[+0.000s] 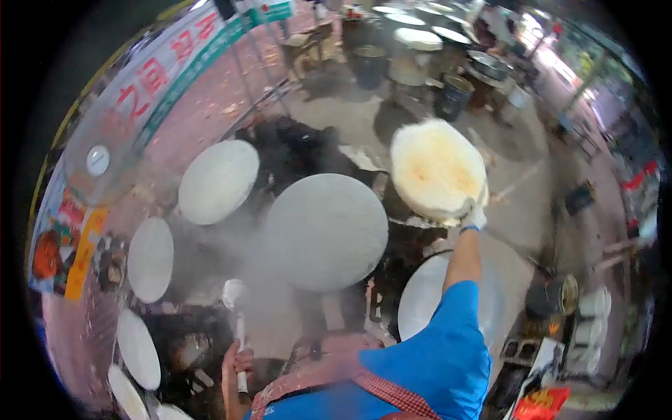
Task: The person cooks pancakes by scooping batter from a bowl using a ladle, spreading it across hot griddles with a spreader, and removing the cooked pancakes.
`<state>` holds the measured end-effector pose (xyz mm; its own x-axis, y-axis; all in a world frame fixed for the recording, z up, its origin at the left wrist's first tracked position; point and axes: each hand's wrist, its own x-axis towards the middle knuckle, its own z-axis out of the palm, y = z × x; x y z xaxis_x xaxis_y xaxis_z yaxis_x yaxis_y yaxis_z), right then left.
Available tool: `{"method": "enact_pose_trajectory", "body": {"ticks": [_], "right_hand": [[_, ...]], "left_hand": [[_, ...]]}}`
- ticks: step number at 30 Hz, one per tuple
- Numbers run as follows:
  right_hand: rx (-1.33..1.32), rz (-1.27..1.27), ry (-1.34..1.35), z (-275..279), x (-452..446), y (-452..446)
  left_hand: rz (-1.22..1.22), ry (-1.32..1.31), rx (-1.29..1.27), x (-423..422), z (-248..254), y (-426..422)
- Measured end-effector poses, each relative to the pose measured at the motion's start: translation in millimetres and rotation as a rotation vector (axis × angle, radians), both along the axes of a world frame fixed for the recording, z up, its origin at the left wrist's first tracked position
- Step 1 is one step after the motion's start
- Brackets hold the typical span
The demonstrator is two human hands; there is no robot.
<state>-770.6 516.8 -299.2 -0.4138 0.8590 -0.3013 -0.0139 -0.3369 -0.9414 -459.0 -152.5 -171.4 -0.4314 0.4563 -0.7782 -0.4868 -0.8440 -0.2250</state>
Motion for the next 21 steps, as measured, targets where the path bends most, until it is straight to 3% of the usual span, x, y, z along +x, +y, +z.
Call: {"method": "enact_pose_trajectory", "body": {"ticks": [1,2,5,7,10,12,14,16,19,21], "right_hand": [[0.058,0.025,-0.134,13,10,-14],[-0.089,-0.082,-0.124,15,8,-22],[0.055,-0.031,-0.118,-13,8,-8],[0.247,0.064,-0.125,-20,9,-27],[0.582,0.230,-0.123,-19,-16,-109],[0.723,0.378,-0.068,-12,-24,-177],[0.804,0.581,-0.005,-2,-25,-250],[0.815,0.854,0.075,4,4,-319],[0.759,1.435,0.203,28,77,-448],[0.699,1.872,0.313,51,151,-539]], "left_hand": [[0.047,-0.028,0.005,9,0,-1],[-0.215,-0.012,-0.454,24,-36,-23],[0.104,0.128,-0.107,56,-21,-2],[0.226,0.100,-0.420,67,-4,29],[0.450,0.144,-0.325,73,16,45],[0.627,0.170,-0.180,91,-4,32],[0.775,0.269,-0.036,109,-9,25],[0.938,0.247,-0.065,160,-20,33],[1.197,0.317,-0.113,245,-25,54],[1.382,0.414,-0.297,305,-29,85]]}}
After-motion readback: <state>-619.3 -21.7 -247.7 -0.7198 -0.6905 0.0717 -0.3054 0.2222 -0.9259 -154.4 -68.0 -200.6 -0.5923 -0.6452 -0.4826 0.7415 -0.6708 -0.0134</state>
